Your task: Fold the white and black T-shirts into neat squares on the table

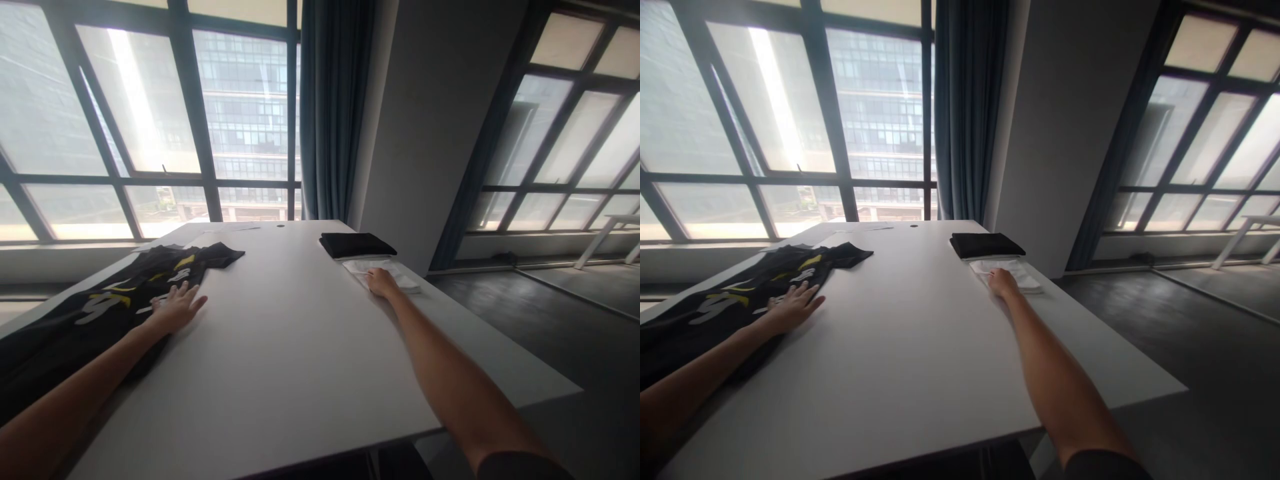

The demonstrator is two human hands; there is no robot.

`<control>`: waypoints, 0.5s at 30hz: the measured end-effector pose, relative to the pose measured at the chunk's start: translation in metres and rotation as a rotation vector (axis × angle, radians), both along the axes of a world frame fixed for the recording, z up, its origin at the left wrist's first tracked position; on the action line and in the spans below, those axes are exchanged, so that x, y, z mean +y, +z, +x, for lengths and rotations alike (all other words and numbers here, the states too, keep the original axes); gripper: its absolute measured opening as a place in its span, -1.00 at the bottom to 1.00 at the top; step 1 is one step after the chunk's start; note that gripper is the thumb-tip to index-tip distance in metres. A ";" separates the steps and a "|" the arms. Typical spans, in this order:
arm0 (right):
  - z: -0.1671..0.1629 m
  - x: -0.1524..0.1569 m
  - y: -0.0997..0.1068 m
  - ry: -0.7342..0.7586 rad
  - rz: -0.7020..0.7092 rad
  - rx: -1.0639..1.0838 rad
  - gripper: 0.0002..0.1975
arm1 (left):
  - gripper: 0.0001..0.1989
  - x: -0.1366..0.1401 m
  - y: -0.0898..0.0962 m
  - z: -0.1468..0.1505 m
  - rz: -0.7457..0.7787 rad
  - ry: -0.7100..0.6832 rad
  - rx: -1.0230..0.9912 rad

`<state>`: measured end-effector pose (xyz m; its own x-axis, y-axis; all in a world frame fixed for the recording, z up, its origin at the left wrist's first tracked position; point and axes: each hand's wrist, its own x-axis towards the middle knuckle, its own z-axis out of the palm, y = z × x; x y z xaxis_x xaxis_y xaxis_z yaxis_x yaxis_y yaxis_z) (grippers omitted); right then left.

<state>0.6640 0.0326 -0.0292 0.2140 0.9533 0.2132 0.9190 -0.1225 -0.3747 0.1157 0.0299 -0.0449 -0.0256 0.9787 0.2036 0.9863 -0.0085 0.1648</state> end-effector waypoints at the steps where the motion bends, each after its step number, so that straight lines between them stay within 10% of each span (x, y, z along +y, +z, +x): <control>1: -0.012 -0.002 0.004 0.114 -0.003 0.088 -0.75 | -0.28 -0.007 0.001 0.011 -0.025 -0.042 -0.019; 6: -0.084 -0.009 0.024 0.565 0.087 0.841 -0.58 | -0.15 -0.044 0.007 0.068 -0.025 -0.425 -0.193; 10: -0.125 -0.005 0.027 0.411 0.414 1.175 -0.55 | 0.03 -0.060 0.011 0.101 0.020 -0.561 -0.406; 15: -0.148 -0.008 -0.007 0.361 0.133 1.057 -0.65 | -0.05 -0.070 0.021 0.130 -0.184 -0.650 -0.965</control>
